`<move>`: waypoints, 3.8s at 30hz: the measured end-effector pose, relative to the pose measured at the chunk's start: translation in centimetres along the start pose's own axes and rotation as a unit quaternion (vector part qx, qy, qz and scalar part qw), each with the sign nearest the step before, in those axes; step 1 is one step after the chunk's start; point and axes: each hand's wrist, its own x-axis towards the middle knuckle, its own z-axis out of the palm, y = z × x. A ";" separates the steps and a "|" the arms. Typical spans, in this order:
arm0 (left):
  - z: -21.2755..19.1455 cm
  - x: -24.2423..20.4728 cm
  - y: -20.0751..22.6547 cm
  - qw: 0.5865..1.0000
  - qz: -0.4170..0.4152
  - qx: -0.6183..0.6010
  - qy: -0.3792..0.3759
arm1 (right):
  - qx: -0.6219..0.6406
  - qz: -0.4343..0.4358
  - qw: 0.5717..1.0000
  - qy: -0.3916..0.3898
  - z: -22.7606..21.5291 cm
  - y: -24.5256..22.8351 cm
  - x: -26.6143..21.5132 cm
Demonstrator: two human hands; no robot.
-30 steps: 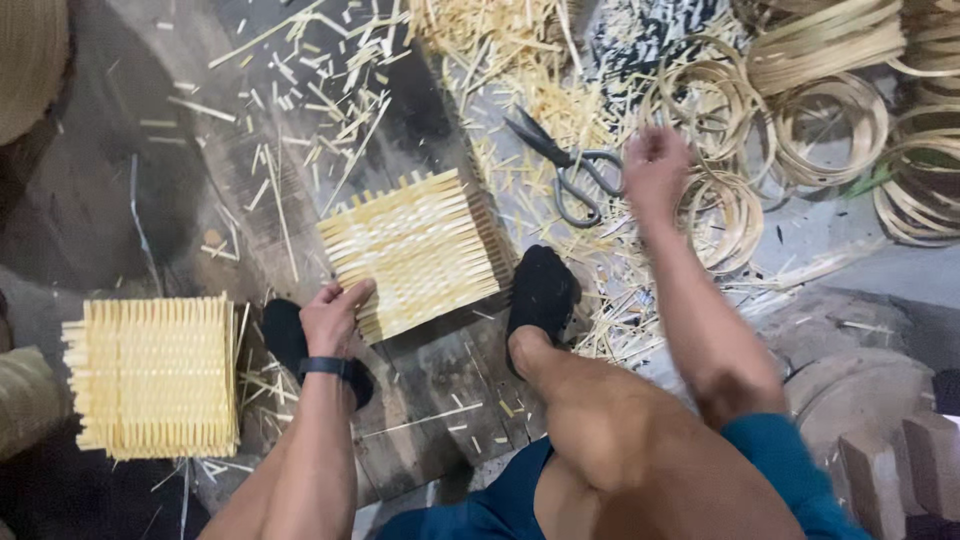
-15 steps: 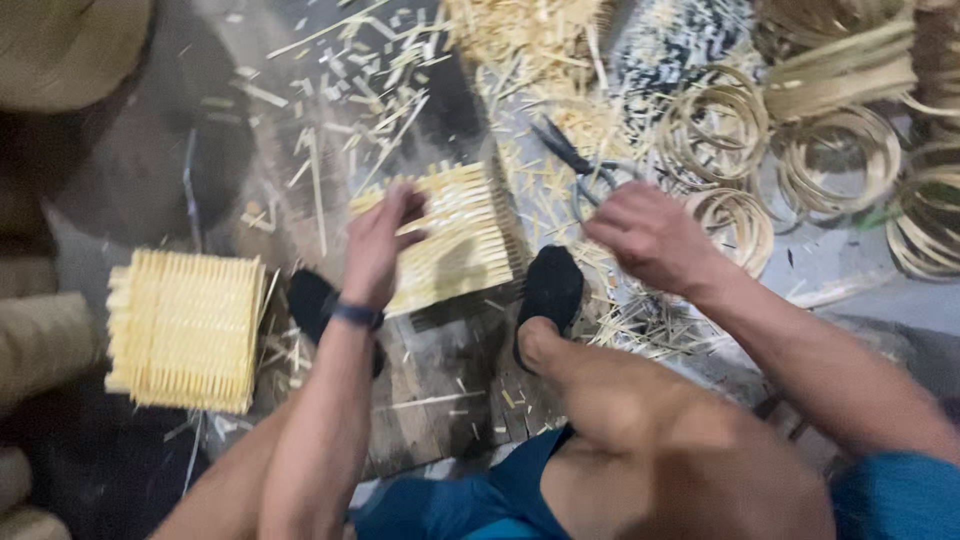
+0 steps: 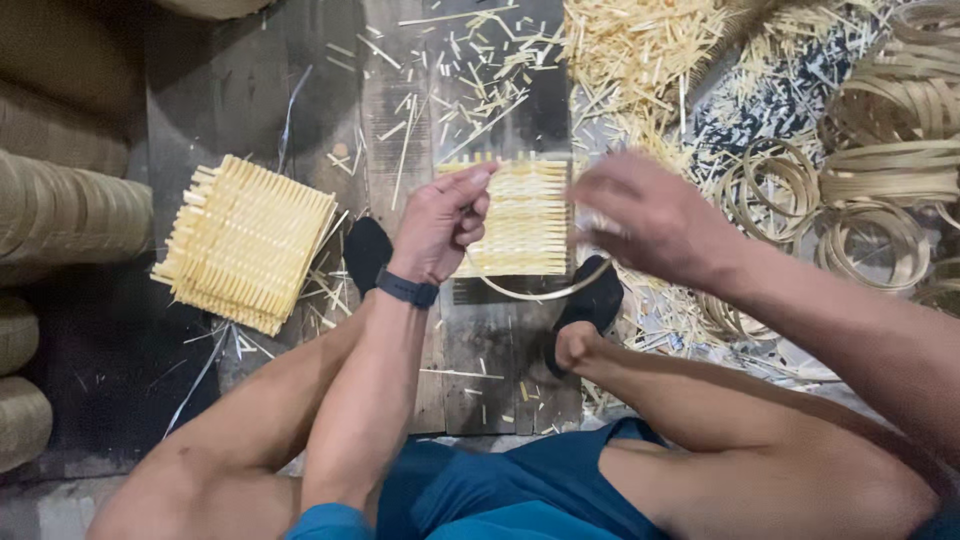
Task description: The person sits on the floor and assembles small round bamboo trays by placing a woven bamboo mat over a circular frame, then trimming the excess mat with shears. The person repeats this process for multiple trays, stacking finished units nearby.
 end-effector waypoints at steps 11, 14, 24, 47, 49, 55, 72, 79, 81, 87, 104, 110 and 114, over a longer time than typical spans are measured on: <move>2.8 -0.6 2.0 0.999 -0.043 0.018 -0.013 | -0.035 -0.005 0.997 0.075 4.9 1.1 3.7; 3.8 0.6 2.0 0.981 -0.130 0.137 -0.044 | -0.123 -0.011 0.988 0.088 6.3 0.4 4.3; 0.4 1.8 -1.3 0.999 -0.019 -0.028 -0.007 | 0.069 0.195 0.972 0.113 7.7 3.5 4.8; -6.3 5.6 -2.0 0.984 -0.019 -0.139 0.109 | 0.491 0.421 0.740 0.187 16.0 8.4 -3.2; -7.6 6.1 -3.6 0.980 0.011 -0.146 0.138 | 0.438 0.487 0.731 0.191 17.6 9.0 -3.5; -12.0 7.2 -9.7 0.818 0.218 0.432 0.311 | 0.188 0.561 0.785 0.183 23.7 10.6 -6.1; -13.0 7.7 -10.1 0.717 0.140 0.616 0.295 | 0.105 0.564 0.795 0.199 26.6 10.2 -6.8; -12.9 8.3 -9.4 0.709 0.103 0.631 0.297 | 0.118 0.559 0.795 0.204 26.9 10.5 -6.7; -12.8 8.3 -9.3 0.708 0.089 0.632 0.302 | 0.115 0.559 0.795 0.206 27.0 10.4 -6.9; -12.5 8.7 -9.3 0.693 0.088 0.643 0.313 | 0.114 0.575 0.784 0.205 27.8 10.8 -7.1; -14.7 8.4 -8.7 0.801 0.090 0.529 0.265 | 0.189 0.542 0.810 0.122 27.1 12.9 -7.8; -12.6 12.0 -7.3 0.626 0.341 0.695 0.088 | 0.265 0.691 0.656 0.151 32.0 4.0 -6.0; -11.2 14.0 -8.0 0.664 0.369 0.650 0.015 | 0.531 0.713 0.410 0.204 36.0 1.6 -5.9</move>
